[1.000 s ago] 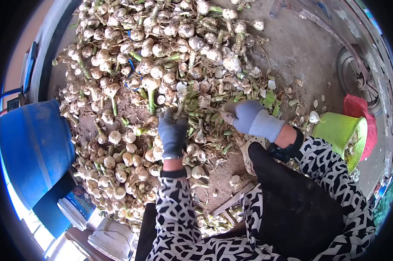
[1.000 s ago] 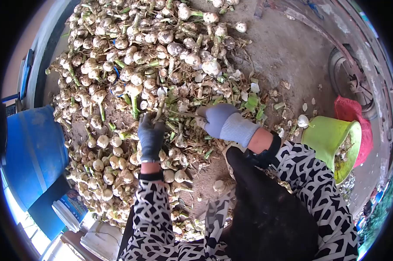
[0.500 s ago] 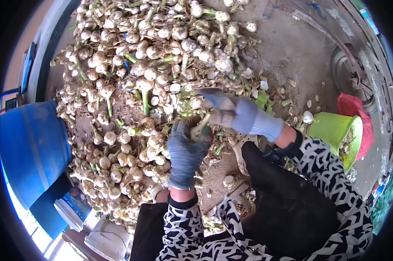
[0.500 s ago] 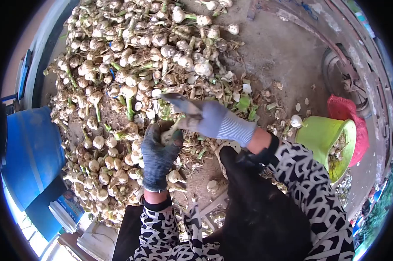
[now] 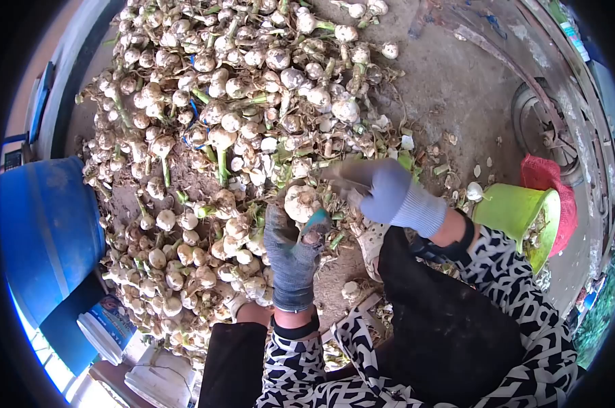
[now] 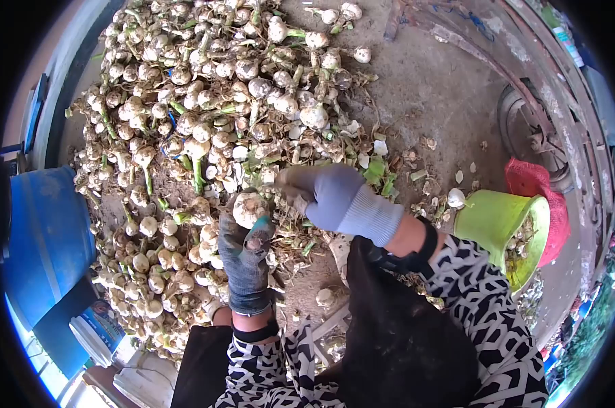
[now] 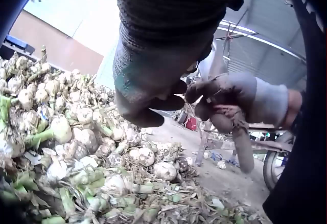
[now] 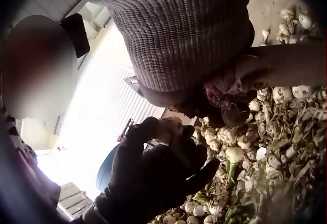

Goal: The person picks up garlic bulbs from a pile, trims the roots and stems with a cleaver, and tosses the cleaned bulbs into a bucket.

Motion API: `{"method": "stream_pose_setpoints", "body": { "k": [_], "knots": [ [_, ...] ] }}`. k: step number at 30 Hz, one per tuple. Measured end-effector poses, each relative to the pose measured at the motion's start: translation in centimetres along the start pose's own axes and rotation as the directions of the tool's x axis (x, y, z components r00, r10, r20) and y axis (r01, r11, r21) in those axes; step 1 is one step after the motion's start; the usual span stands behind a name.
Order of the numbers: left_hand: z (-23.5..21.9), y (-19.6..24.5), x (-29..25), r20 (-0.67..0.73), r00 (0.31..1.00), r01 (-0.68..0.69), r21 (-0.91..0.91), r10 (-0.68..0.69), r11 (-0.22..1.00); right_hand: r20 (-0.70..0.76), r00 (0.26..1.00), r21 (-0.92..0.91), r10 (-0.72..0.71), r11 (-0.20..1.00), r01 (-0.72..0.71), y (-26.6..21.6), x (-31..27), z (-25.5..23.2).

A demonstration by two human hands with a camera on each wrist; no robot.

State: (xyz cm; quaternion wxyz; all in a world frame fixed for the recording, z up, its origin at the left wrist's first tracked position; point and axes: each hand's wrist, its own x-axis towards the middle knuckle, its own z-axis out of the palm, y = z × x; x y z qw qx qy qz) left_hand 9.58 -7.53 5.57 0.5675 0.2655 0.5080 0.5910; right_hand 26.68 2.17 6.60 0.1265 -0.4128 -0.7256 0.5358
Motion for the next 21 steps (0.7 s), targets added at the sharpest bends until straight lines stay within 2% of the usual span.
{"method": "stream_pose_setpoints", "body": {
  "k": [1, 2, 3, 5, 7, 9, 10, 12, 14, 15, 16, 17, 19, 20, 21],
  "knots": [
    [-0.5, 0.1, -0.1, 0.020, 1.000, -0.002, 0.023, 0.002, 1.000, -0.055, 0.972, -0.237, -0.227, 0.949, 0.208, -0.2, -0.4, -0.3],
    [-0.7, 0.6, -0.1, 0.087, 0.996, 0.001, 0.062, -0.007, 0.998, -0.056, 0.962, -0.429, -0.266, 0.877, 0.218, -1.7, -0.8, -0.5],
    [-0.4, 0.9, -0.1, 0.095, 0.995, 0.004, 0.063, -0.010, 0.998, -0.063, 0.963, -0.429, -0.262, 0.878, 0.211, -2.1, -1.0, -0.1],
    [0.4, 1.8, -0.2, 0.050, 0.998, 0.025, 0.318, -0.043, 0.948, 0.024, 0.966, -0.668, -0.257, 0.715, 0.207, -2.5, -1.1, 0.3],
    [0.1, 1.2, -0.4, 0.045, 0.999, 0.009, 0.337, -0.025, 0.942, 0.019, 0.963, -0.668, -0.270, 0.713, 0.213, -2.6, -1.1, 0.2],
    [0.2, 0.5, -1.0, 0.026, 1.000, -0.013, 0.093, 0.011, 0.996, -0.018, 0.949, -0.643, -0.316, 0.730, 0.231, -2.5, -1.2, 0.3],
    [0.0, 0.4, -1.5, 0.028, 1.000, -0.011, 0.092, 0.008, 0.996, -0.020, 0.950, -0.643, -0.312, 0.731, 0.227, -2.4, -1.2, 0.4],
    [0.0, 0.1, -2.2, -0.071, 0.995, 0.087, 0.322, -0.068, 0.943, -0.044, 0.963, -0.611, -0.267, 0.769, 0.186, -1.6, -1.1, 0.9],
    [1.7, 1.7, -2.8, -0.005, 0.997, 0.074, 0.054, -0.074, 0.996, -0.044, 0.995, -0.551, -0.088, 0.833, 0.049, 2.2, 0.1, 1.5],
    [1.7, 2.4, -3.0, 0.057, 0.998, 0.026, 0.089, -0.031, 0.996, 0.048, 0.985, -0.626, 0.164, 0.774, -0.098, 4.6, 1.6, 1.2],
    [1.7, 3.1, -3.2, 0.120, 0.993, -0.026, 0.119, 0.012, 0.993, 0.114, 0.902, -0.701, 0.417, 0.677, -0.225, 6.1, 2.6, 0.7],
    [0.7, 3.4, -3.3, 0.058, 0.996, -0.083, 0.201, 0.072, 0.976, 0.102, 0.904, -0.711, 0.415, 0.666, -0.226, 6.0, 3.2, -0.4],
    [-4.3, 3.4, -3.7, -0.061, 0.991, 0.133, 0.285, -0.121, 0.949, 0.022, 0.946, -0.716, 0.322, 0.665, -0.210, 5.5, 4.0, -1.7],
    [-7.3, 3.2, -4.0, -0.121, 0.974, 0.224, 0.584, -0.189, 0.780, 0.000, 0.960, -0.756, 0.281, 0.628, -0.184, 5.7, 4.8, -2.1],
    [-9.9, 3.0, -3.9, -0.202, 0.954, 0.290, 0.803, -0.219, 0.520, -0.020, 0.973, -0.799, 0.229, 0.582, -0.153, 5.9, 6.4, -3.0]
  ]
}}
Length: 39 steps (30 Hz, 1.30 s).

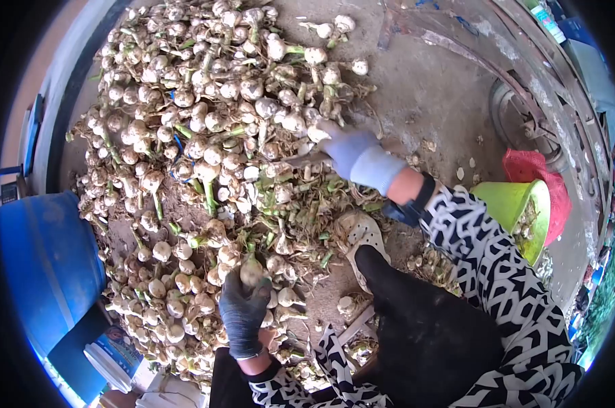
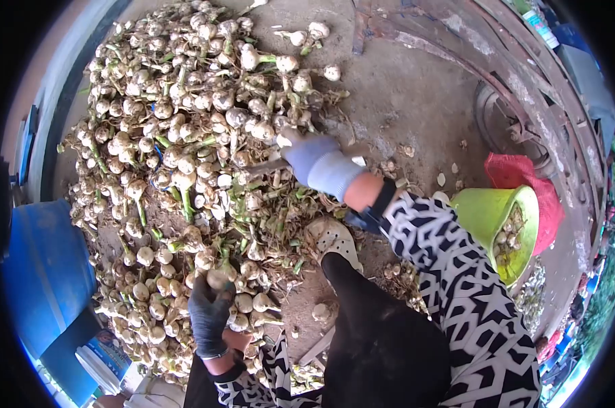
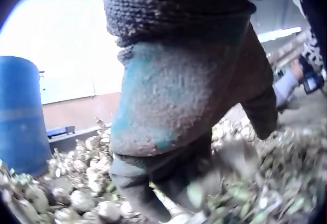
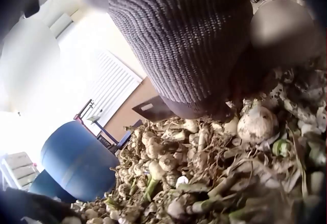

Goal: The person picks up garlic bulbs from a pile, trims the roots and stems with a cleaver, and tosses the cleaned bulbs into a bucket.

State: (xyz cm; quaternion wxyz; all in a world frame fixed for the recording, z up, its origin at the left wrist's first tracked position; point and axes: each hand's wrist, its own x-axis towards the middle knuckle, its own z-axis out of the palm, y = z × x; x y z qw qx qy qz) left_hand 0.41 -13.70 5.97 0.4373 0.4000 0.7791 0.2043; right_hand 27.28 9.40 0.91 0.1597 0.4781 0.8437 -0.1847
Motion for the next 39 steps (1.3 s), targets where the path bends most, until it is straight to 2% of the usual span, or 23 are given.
{"method": "stream_pose_setpoints", "body": {
  "k": [1, 2, 5, 7, 9, 10, 11, 13, 14, 15, 16, 17, 18, 19, 20, 21, 22, 24, 28, 30, 36, 38, 39],
  "knots": [
    [-1.2, -1.4, 0.0, -0.015, 0.996, -0.071, 0.518, 0.092, 0.852, 0.072, 0.997, 0.030, 0.033, 0.999, -0.035, 0.2, 1.5, -1.2],
    [-1.5, -1.5, -0.3, -0.069, 0.994, -0.027, 0.594, 0.084, 0.804, 0.153, 0.986, 0.061, 0.061, 0.996, -0.071, 0.3, 2.7, -2.2],
    [-0.3, -0.9, 0.9, -0.223, 0.940, -0.163, 0.370, 0.257, 0.915, 0.036, 0.997, 0.059, 0.075, 0.995, -0.077, 1.9, 5.7, -1.1],
    [1.9, 0.7, 2.2, -0.137, 0.978, -0.169, -0.066, 0.159, 0.983, 0.009, 0.989, 0.192, 0.150, 0.970, -0.149, 1.7, 5.2, -1.2],
    [5.2, 1.4, 4.2, -0.024, 0.992, -0.120, -0.451, 0.123, 0.884, 0.023, 0.966, 0.485, 0.257, 0.842, -0.236, 2.6, 4.8, 0.1],
    [7.0, 2.1, 4.9, 0.017, 0.994, -0.077, -0.602, 0.109, 0.795, 0.029, 0.967, 0.478, 0.255, 0.846, -0.237, 2.9, 4.4, 1.9],
    [8.4, 3.4, 5.4, -0.003, 0.980, -0.157, -0.614, 0.197, 0.773, 0.037, 0.957, 0.765, 0.287, 0.608, -0.211, 2.9, 3.8, 3.8],
    [11.2, 5.0, 6.7, -0.034, 0.952, -0.247, -0.676, 0.305, 0.694, 0.068, 0.975, 0.983, 0.209, 0.151, -0.101, 0.9, 0.7, 4.0],
    [12.4, 5.0, 7.4, -0.048, 0.943, -0.259, -0.725, 0.328, 0.638, 0.060, 0.993, 0.998, 0.101, 0.009, -0.061, -1.1, -2.0, 1.7],
    [12.2, 5.9, 7.1, 0.003, 0.962, -0.203, -0.660, 0.273, 0.723, 0.145, 0.985, 0.988, 0.095, -0.060, -0.139, -2.9, -3.8, 0.1],
    [12.3, 6.3, 7.2, -0.095, 0.942, -0.302, -0.660, 0.323, 0.687, 0.020, 1.000, 0.990, -0.012, -0.141, -0.022, -3.1, -3.8, 1.9],
    [12.4, 6.9, 7.2, -0.191, 0.909, -0.400, -0.648, 0.370, 0.649, 0.069, 0.998, 0.997, 0.006, -0.028, -0.069, -2.9, -4.5, 2.0],
    [11.4, 7.5, 6.7, -0.121, 0.947, -0.282, -0.759, 0.298, 0.586, 0.112, 0.993, 0.990, 0.023, 0.085, -0.114, -2.7, -5.1, 1.9],
    [10.8, 7.6, 6.3, -0.079, 0.959, -0.208, -0.845, 0.271, 0.493, 0.112, 0.994, 0.990, 0.015, 0.085, -0.113, -2.6, -5.2, 1.6],
    [10.2, 7.6, 6.0, -0.032, 0.968, -0.131, -0.911, 0.249, 0.390, -0.260, 0.965, 0.813, -0.046, 0.529, 0.244, -2.7, -5.5, 0.7],
    [9.7, 7.6, 5.9, -0.015, 0.977, -0.114, -0.877, 0.211, 0.466, -0.531, 0.807, 0.344, -0.258, 0.805, 0.484, -3.0, -5.8, -0.4],
    [9.4, 7.6, 5.7, -0.079, 0.966, -0.200, -0.833, 0.247, 0.516, -0.533, 0.805, 0.347, -0.259, 0.801, 0.488, -3.4, -6.3, -1.6],
    [8.8, 6.8, 5.7, -0.045, 0.950, -0.204, -0.839, 0.308, 0.505, -0.319, 0.905, 0.308, -0.282, 0.872, 0.381, -4.1, -7.5, -3.3],
    [8.6, 6.1, 5.3, 0.065, 0.945, -0.143, -0.799, 0.320, 0.584, -0.244, 0.939, 0.352, -0.241, 0.880, 0.317, -3.7, -7.8, -2.4],
    [8.2, 6.5, 4.4, 0.179, 0.938, -0.084, -0.713, 0.297, 0.696, -0.255, 0.937, 0.369, -0.239, 0.872, 0.323, -3.9, -8.4, -2.2],
    [8.7, 6.0, 3.9, 0.272, 0.947, 0.072, -0.701, 0.172, 0.710, -0.192, 0.922, 0.139, -0.335, 0.921, 0.364, -4.7, -9.4, -2.2],
    [9.5, 4.7, 4.4, 0.011, 0.904, -0.373, -0.468, 0.427, 0.801, -0.198, 0.919, 0.118, -0.342, 0.922, 0.369, -4.6, -9.4, -1.7],
    [9.5, 4.9, 4.0, 0.016, 0.904, -0.371, -0.467, 0.427, 0.803, -0.204, 0.913, 0.096, -0.352, 0.921, 0.377, -4.7, -9.4, -1.6]
  ]
}}
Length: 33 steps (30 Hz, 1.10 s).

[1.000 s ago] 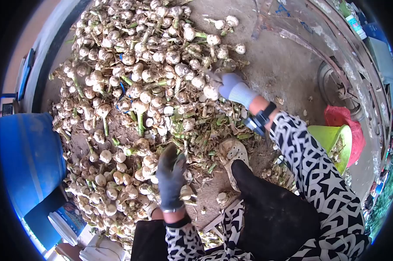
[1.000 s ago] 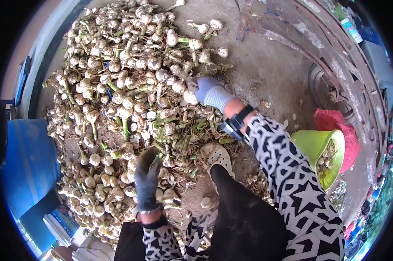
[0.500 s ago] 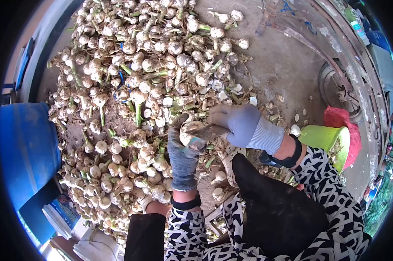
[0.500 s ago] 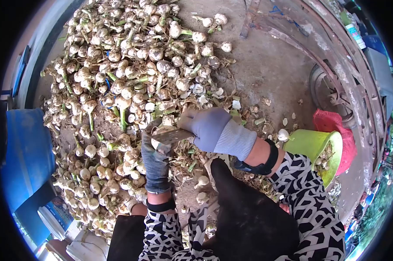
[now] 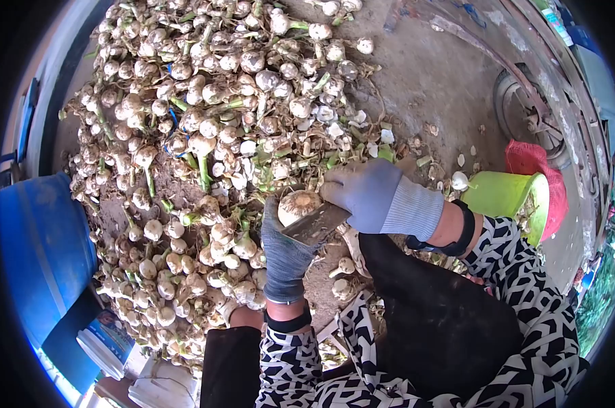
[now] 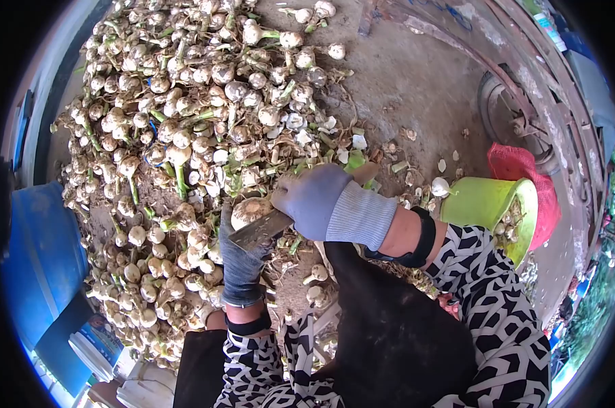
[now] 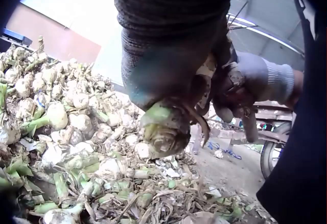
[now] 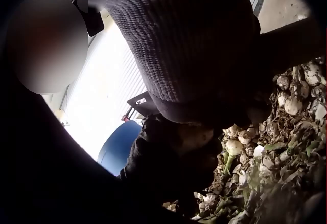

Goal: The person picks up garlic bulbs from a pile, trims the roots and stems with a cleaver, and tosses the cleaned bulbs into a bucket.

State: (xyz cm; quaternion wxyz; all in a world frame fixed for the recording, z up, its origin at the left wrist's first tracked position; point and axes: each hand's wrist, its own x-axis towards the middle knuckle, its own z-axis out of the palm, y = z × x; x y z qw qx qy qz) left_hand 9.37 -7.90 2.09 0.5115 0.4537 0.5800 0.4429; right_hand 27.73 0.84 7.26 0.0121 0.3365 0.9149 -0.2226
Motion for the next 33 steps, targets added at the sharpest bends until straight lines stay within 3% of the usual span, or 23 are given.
{"method": "stream_pose_setpoints", "body": {
  "k": [3, 5, 6, 7, 9, 10, 11, 12, 13, 15, 17, 18, 20, 21, 22, 23, 26, 27, 28, 29, 31, 32, 33],
  "knots": [
    [0.4, 0.9, -0.9, -0.013, 0.988, 0.147, -0.162, -0.151, 0.976, 0.109, 0.991, 0.015, 0.076, 0.997, -0.078, 0.0, -0.3, 0.0],
    [0.3, 0.2, -1.4, -0.029, 0.999, 0.040, 0.226, -0.034, 0.973, 0.051, 0.994, 0.051, 0.093, 0.994, -0.095, 0.1, -0.8, 1.3],
    [0.5, 0.2, -1.3, -0.024, 0.999, 0.039, 0.224, -0.035, 0.974, -0.011, 0.995, 0.084, 0.103, 0.991, -0.102, 0.4, -1.0, 2.3],
    [0.6, 0.7, -1.1, -0.001, 0.954, 0.288, -0.263, -0.298, 0.921, -0.011, 0.994, 0.087, 0.109, 0.990, -0.108, 1.9, -0.8, 4.2],
    [1.4, 3.3, -1.9, 0.120, 0.968, 0.233, -0.108, -0.220, 0.966, 0.302, 0.906, 0.118, 0.295, 0.932, -0.343, 5.3, -0.5, 7.8],
    [1.8, 4.6, -2.2, 0.180, 0.967, 0.189, -0.037, -0.179, 0.981, 0.302, 0.901, 0.124, 0.311, 0.924, -0.361, 5.5, -1.5, 8.0],
    [2.5, 5.2, -2.9, 0.137, 0.990, -0.050, 0.131, 0.032, 0.990, 0.243, 0.840, 0.296, 0.486, 0.787, -0.541, 5.6, -2.0, 7.3],
    [3.0, 6.7, -2.3, 0.140, 0.970, 0.233, -0.276, -0.200, 0.933, 0.200, 0.739, 0.465, 0.643, 0.602, -0.649, 6.1, -1.6, 6.6],
    [2.7, 5.3, -2.1, 0.163, 0.977, 0.187, -0.368, -0.135, 0.911, 0.200, 0.736, 0.471, 0.646, 0.595, -0.651, 5.7, -2.2, 6.1],
    [2.3, 3.4, -1.3, 0.129, 0.992, 0.033, -0.229, -0.003, 0.973, 0.566, 0.727, 0.666, 0.390, 0.304, -0.681, 3.0, -2.5, 0.8],
    [3.0, 4.4, -0.5, 0.127, 0.991, 0.075, -0.246, -0.044, 0.966, 0.361, 0.837, 0.875, 0.412, 0.159, -0.456, 1.6, -2.6, 2.6],
    [2.0, 4.4, -0.4, 0.152, 0.988, 0.028, -0.081, -0.016, 0.996, 0.360, 0.842, 0.861, 0.401, 0.205, -0.466, 2.2, -2.6, 3.1],
    [1.3, 4.2, -0.6, 0.199, 0.974, 0.152, -0.222, -0.107, 0.963, 0.357, 0.851, 0.847, 0.385, 0.252, -0.469, 2.3, -2.1, 2.4],
    [1.6, 4.0, -0.9, 0.250, 0.946, 0.310, -0.501, -0.207, 0.808, 0.351, 0.860, 0.818, 0.372, 0.325, -0.474, 1.7, -1.9, 1.0],
    [1.9, 3.2, -0.5, 0.085, 0.988, 0.151, -0.402, -0.128, 0.903, 0.346, 0.866, 0.785, 0.361, 0.394, -0.478, 1.2, -1.8, 0.2],
    [2.4, 3.4, -1.5, 0.016, 0.967, 0.238, -0.430, -0.255, 0.871, 0.343, 0.867, 0.785, 0.361, 0.396, -0.475, 1.1, -1.8, 0.3],
    [2.1, 3.1, -1.3, 0.000, 0.976, 0.190, -0.497, -0.219, 0.847, -0.208, 0.943, 0.707, 0.259, 0.706, -0.038, 2.5, -2.1, 0.5],
    [2.0, 3.2, -0.8, 0.021, 1.000, 0.027, -0.368, -0.021, 0.929, -0.206, 0.944, 0.703, 0.257, 0.711, -0.040, 3.2, -2.3, 1.3],
    [1.7, 3.4, -0.4, 0.069, 0.982, -0.157, -0.232, 0.177, 0.960, 0.029, 0.970, 0.590, 0.240, 0.780, -0.210, 3.9, -2.2, 2.4],
    [0.8, 3.6, -0.4, 0.074, 0.979, -0.167, -0.231, 0.189, 0.959, 0.254, 0.933, 0.430, 0.255, 0.834, -0.345, 4.6, -2.1, 3.4],
    [-1.2, 3.6, -1.8, 0.048, 0.976, -0.206, -0.096, 0.211, 0.974, 0.301, 0.901, 0.287, 0.314, 0.871, -0.399, 7.3, -1.9, 6.3],
    [-2.0, 5.0, -2.9, 0.010, 0.999, 0.044, -0.153, -0.043, 0.987, 0.349, 0.856, 0.139, 0.381, 0.883, -0.449, 8.6, -1.4, 6.8],
    [-3.6, 4.6, -3.3, 0.042, 0.998, 0.045, -0.142, -0.040, 0.989, 0.358, 0.824, 0.118, 0.439, 0.854, -0.506, 7.7, 0.5, 4.0]
  ]
}}
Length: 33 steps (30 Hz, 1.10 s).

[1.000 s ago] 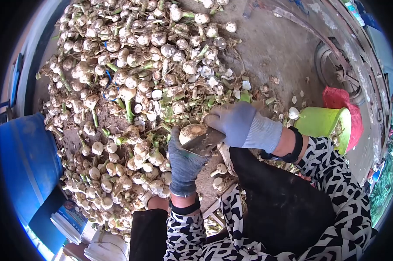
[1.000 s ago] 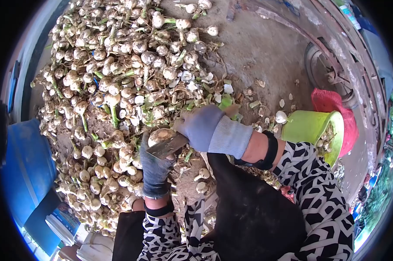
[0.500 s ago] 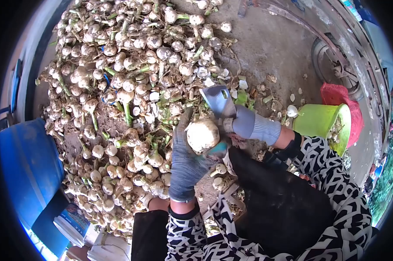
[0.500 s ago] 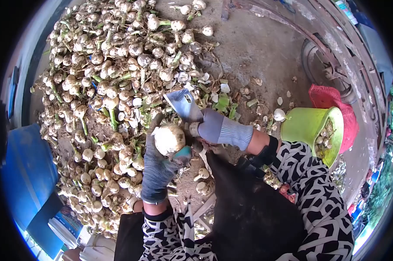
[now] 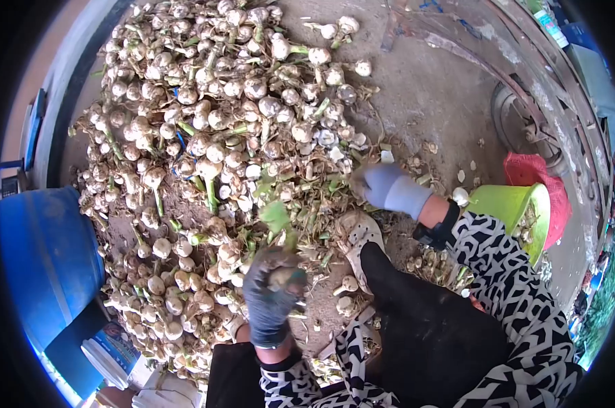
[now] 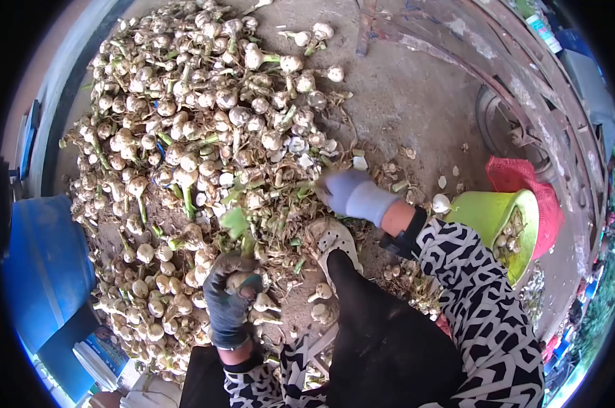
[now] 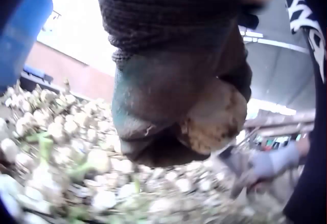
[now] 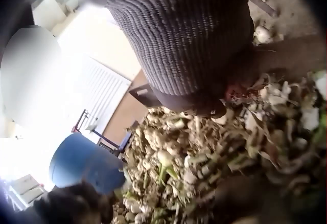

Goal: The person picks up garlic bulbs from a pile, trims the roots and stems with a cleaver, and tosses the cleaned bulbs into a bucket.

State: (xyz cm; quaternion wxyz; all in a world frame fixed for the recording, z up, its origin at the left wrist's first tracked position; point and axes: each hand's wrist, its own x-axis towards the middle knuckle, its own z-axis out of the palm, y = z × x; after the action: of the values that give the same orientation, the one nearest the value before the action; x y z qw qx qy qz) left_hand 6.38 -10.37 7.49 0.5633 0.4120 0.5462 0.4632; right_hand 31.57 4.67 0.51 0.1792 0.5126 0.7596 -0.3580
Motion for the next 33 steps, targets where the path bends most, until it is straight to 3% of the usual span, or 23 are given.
{"method": "stream_pose_setpoints", "body": {
  "k": [1, 2, 3, 5, 6, 8, 9, 10, 11, 12, 13, 14, 15, 16, 18, 19, 20, 21, 22, 24, 28, 32, 33],
  "knots": [
    [-2.5, -2.4, -1.0, -0.026, 0.996, 0.085, 0.239, -0.081, 0.967, 0.005, 0.997, 0.016, 0.075, 0.997, -0.075, -2.1, 0.0, -2.6],
    [-4.3, -4.6, -1.8, -0.069, 0.986, 0.165, 0.461, -0.150, 0.872, -0.300, 0.941, -0.142, -0.156, 0.983, 0.118, -1.5, 1.5, -2.2],
    [-4.6, -4.4, -1.6, -0.074, 0.987, 0.162, 0.466, -0.144, 0.870, -0.312, 0.926, -0.304, -0.211, 0.946, 0.113, -2.8, 3.0, -4.3],
    [-4.8, -3.9, -1.4, -0.052, 0.996, 0.025, 0.940, 0.073, 0.339, -0.278, 0.944, -0.485, -0.178, 0.874, 0.022, -3.0, 8.2, -5.1],
    [-4.4, -3.8, -0.6, -0.161, 0.984, 0.096, 0.842, 0.078, 0.531, -0.245, 0.962, -0.546, -0.118, 0.837, -0.037, -2.3, 10.9, -4.3],
    [-3.6, -4.5, 1.1, -0.274, 0.946, 0.278, 0.399, -0.176, 0.874, -0.209, 0.974, -0.567, -0.090, 0.822, -0.046, -2.1, 12.9, -3.8],
    [-2.8, -4.0, 2.1, -0.219, 0.914, 0.369, 0.095, -0.342, 0.925, -0.195, 0.976, -0.548, -0.098, 0.836, -0.025, -2.5, 12.7, -4.1],
    [-1.9, -4.7, 3.1, -0.236, 0.931, 0.299, 0.057, -0.278, 0.953, -0.124, 0.985, -0.513, -0.123, 0.857, 0.043, -4.7, 9.1, -5.5],
    [-0.7, -4.6, 3.8, -0.222, 0.933, 0.280, -0.051, -0.285, 0.959, -0.205, 0.974, -0.330, -0.097, 0.944, 0.025, -5.4, 7.3, -4.7],
    [0.5, -4.6, 4.7, -0.204, 0.936, 0.258, -0.158, -0.287, 0.953, -0.114, 0.993, 0.192, 0.020, 0.981, 0.002, -6.3, 5.0, -5.1],
    [1.7, -5.4, 5.5, -0.170, 0.943, 0.204, -0.386, -0.287, 0.900, -0.119, 0.993, 0.500, -0.002, 0.864, 0.062, -6.6, 3.1, -3.9],
    [2.4, -6.8, 6.2, -0.134, 0.950, 0.152, -0.592, -0.283, 0.792, -0.215, 0.956, 0.699, -0.200, 0.652, 0.294, -3.7, 5.2, 2.2],
    [2.3, -6.8, 6.3, -0.143, 0.989, 0.035, 0.048, -0.027, 0.998, 0.007, 0.971, 0.728, -0.239, 0.667, 0.159, -3.9, 3.0, 1.7],
    [2.2, -6.7, 6.4, -0.143, 0.963, -0.077, 0.670, 0.230, 0.739, 0.046, 0.950, 0.834, -0.308, 0.536, 0.134, -4.0, 2.0, 3.1],
    [2.1, -6.2, 6.3, -0.049, 0.927, -0.224, 0.721, 0.371, 0.656, 0.153, 0.970, 0.824, -0.187, 0.567, -0.021, -6.0, -1.5, -0.9],
    [2.1, -5.4, 6.3, -0.110, 0.986, -0.099, 0.244, 0.129, 0.965, 0.156, 0.970, 0.824, -0.188, 0.566, -0.023, -5.9, -1.6, -0.9],
    [2.2, -4.5, 6.3, -0.163, 0.979, 0.065, -0.312, -0.121, 0.948, -0.268, 0.921, 0.563, -0.283, 0.730, 0.388, -5.9, -1.7, -1.2],
    [1.9, -4.3, 6.0, -0.140, 0.988, 0.008, -0.335, -0.058, 0.942, -0.582, 0.669, 0.105, -0.463, 0.772, 0.626, -6.0, -1.8, -1.7],
    [1.6, -4.0, 5.7, -0.119, 0.993, -0.047, -0.358, 0.005, 0.932, -0.583, 0.666, 0.102, -0.465, 0.771, 0.628, -6.3, -2.2, -2.2],
    [1.3, -2.8, 5.5, -0.122, 0.993, -0.038, -0.225, 0.011, 0.974, -0.350, 0.797, -0.101, -0.493, 0.865, 0.491, -7.9, -3.4, -4.1],
    [1.8, -0.6, 5.2, -0.132, 0.989, -0.068, 0.005, 0.068, 0.998, -0.412, 0.730, -0.301, -0.545, 0.838, 0.455, -9.0, -3.9, -3.4],
    [2.9, -2.1, 3.7, -0.250, 0.964, -0.079, 0.073, 0.095, 0.994, -0.465, 0.727, -0.254, -0.505, 0.863, 0.436, -8.7, -4.0, -2.7],
    [3.6, -1.7, 3.8, -0.259, 0.965, -0.064, -0.113, 0.033, 0.992, -0.426, 0.783, -0.205, -0.454, 0.891, 0.405, -8.3, -3.6, -2.1]
  ]
}}
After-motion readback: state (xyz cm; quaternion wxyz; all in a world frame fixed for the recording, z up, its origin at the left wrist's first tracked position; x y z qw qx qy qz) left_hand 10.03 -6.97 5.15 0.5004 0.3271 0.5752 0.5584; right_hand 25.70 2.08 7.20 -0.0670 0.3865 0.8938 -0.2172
